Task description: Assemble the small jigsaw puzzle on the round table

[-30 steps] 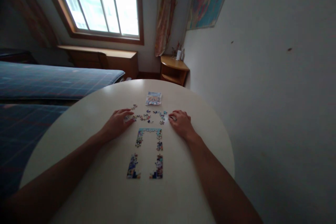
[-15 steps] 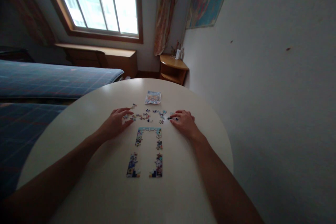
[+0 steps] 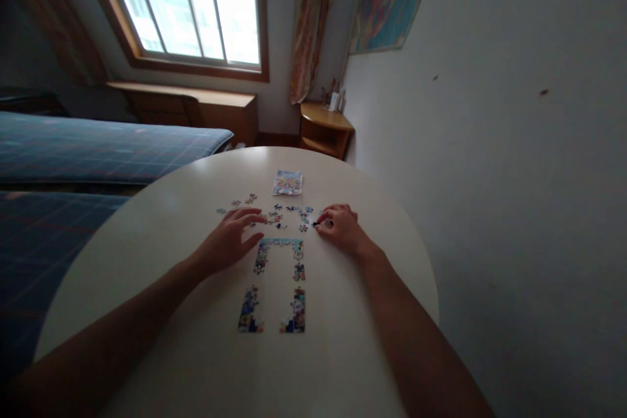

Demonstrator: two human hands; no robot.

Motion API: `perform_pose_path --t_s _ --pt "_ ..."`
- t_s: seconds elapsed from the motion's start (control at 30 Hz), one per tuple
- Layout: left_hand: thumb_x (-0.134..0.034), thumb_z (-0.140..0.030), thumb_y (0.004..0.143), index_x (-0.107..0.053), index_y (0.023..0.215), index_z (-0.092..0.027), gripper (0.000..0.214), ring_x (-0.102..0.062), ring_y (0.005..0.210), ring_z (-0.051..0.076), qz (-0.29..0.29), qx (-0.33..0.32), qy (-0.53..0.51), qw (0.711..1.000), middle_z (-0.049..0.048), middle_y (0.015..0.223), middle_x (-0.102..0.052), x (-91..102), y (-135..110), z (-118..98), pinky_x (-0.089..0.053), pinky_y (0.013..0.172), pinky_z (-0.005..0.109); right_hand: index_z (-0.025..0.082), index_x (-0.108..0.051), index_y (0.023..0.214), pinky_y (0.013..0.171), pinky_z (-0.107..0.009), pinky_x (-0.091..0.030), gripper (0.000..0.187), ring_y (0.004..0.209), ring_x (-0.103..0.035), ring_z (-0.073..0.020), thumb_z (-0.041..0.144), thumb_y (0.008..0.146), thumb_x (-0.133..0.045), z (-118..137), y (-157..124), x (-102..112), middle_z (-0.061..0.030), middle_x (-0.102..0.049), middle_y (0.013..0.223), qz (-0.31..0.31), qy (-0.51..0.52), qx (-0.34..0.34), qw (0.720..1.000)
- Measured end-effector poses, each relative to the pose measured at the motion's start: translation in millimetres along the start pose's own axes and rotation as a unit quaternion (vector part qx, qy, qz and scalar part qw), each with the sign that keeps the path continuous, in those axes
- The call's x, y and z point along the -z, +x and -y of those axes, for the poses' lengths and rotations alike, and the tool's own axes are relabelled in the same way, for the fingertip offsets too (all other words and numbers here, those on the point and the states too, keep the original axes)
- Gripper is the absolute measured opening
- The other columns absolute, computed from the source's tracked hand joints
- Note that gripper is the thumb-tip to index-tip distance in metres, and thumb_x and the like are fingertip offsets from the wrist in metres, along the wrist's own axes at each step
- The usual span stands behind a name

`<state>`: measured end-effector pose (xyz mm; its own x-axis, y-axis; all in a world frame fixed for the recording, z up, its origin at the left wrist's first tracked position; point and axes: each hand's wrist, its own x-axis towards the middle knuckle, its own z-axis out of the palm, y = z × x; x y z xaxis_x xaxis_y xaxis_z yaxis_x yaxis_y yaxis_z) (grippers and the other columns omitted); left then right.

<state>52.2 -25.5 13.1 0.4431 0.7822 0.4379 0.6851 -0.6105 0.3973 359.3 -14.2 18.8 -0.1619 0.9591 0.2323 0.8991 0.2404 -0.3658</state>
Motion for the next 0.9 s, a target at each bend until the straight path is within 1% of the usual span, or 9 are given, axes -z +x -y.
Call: perform_pose_path --t_s 0.13,0.23,0.43,0.53,0.6,0.7,0.77,0.83,0.9 --pt "-0.062 -0.025 0.088 -0.064 0.113 -0.022 0.026 -0.051 0.123 0.027 0.009 -0.025 -0.022 0.999 0.0075 0.126 -0.062 -4.3 -3 -16 -0.041 0.106 0.048 0.023 -0.074 0.088 0.1 -0.047 -0.033 0.013 0.113 -0.054 -0.0273 0.029 0.077 -0.068 7 -6 2 -0.0071 -0.071 0.102 0.006 0.025 0.03 0.999" --pt "-0.062 -0.024 0.088 -0.064 0.112 -0.022 0.024 -0.052 0.123 0.026 0.009 -0.044 -0.036 0.998 0.0068 0.126 -0.063 -7.0 -5 -24 -0.04 0.107 0.047 0.022 -0.073 0.087 0.098 -0.043 -0.037 0.012 0.106 -0.058 -0.0246 0.027 0.077 -0.068 12 -8 5 -0.0067 -0.072 0.093 0.013 0.045 0.032 0.998" --pt "-0.064 -0.023 0.088 -0.064 0.113 -0.021 0.025 -0.054 0.121 0.025 -0.004 -0.057 -0.051 0.997 0.0065 0.12 -0.067 -8.4 -5 -28 -0.041 0.107 0.045 0.026 -0.074 0.105 0.088 -0.036 -0.045 0.026 0.092 -0.063 -0.0204 0.022 0.082 -0.061 15 -11 7 -0.0037 -0.072 0.088 0.031 0.089 0.06 0.994" --pt "-0.064 -0.023 0.087 -0.064 0.111 -0.021 0.024 -0.056 0.119 0.026 -0.009 -0.039 -0.067 0.997 0.0075 0.116 -0.069 -6.2 -4 -32 -0.044 0.103 0.046 0.025 -0.073 0.105 0.081 -0.033 -0.047 0.025 0.086 -0.063 -0.019 0.023 0.083 -0.061 29 -17 14 -0.0026 -0.072 0.088 0.02 0.129 0.063 0.989" --pt "-0.063 -0.023 0.087 -0.065 0.107 -0.022 0.02 -0.059 0.114 0.025 -0.003 -0.02 -0.102 0.995 0.0064 0.11 -0.071 -3.7 -4 -38 -0.045 0.101 0.045 0.024 -0.071 0.103 0.072 -0.03 -0.047 0.021 0.082 -0.064 -0.018 0.032 0.085 -0.063 46 -23 21 -0.0025 -0.073 0.09 0.009 0.184 0.053 0.981" --pt "-0.061 -0.027 0.089 -0.065 0.105 -0.022 0.017 -0.066 0.102 0.022 0.006 0.023 -0.19 0.981 0.0037 0.1 -0.074 0.7 -4 -50 -0.049 0.095 0.042 0.021 -0.071 0.093 0.069 -0.029 -0.047 0.02 0.076 -0.066 -0.0174 0.039 0.082 -0.068 77 -36 30 -0.0023 -0.074 0.082 0.012 0.234 0.022 0.972" --pt "-0.063 -0.031 0.087 -0.065 0.106 -0.022 0.021 -0.069 0.094 0.021 0.019 0.054 -0.26 0.964 0.0038 0.096 -0.075 3.9 -5 -59 -0.052 0.089 0.039 0.02 -0.069 0.085 0.07 -0.03 -0.048 0.019 0.075 -0.067 -0.0174 0.038 0.082 -0.069 94 -45 32 -0.0035 -0.074 0.081 0.0 0.257 0.0 0.966" --pt "-0.066 -0.033 0.085 -0.066 0.103 -0.02 0.022 -0.07 0.088 0.02 0.047 0.072 -0.323 0.943 0.0049 0.094 -0.075 7.2 -6 -66 -0.054 0.083 0.035 0.019 -0.067 0.08 0.067 -0.03 -0.049 0.02 0.072 -0.067 -0.0174 0.039 0.08 -0.07 104 -56 31 -0.0043 -0.073 0.079 -0.018 0.278 -0.03 0.96" --pt "-0.067 -0.034 0.083 -0.066 0.095 -0.019 0.019 -0.07 0.083 0.019 0.081 0.088 -0.362 0.924 0.005 0.089 -0.075 10.2 -8 -72 -0.055 0.078 0.033 0.019 -0.065 0.078 0.064 -0.03 -0.05 0.023 0.07 -0.067 -0.0178 0.042 0.079 -0.072 110 -67 28 -0.0046 -0.073 0.077 -0.016 0.311 -0.06 0.948"
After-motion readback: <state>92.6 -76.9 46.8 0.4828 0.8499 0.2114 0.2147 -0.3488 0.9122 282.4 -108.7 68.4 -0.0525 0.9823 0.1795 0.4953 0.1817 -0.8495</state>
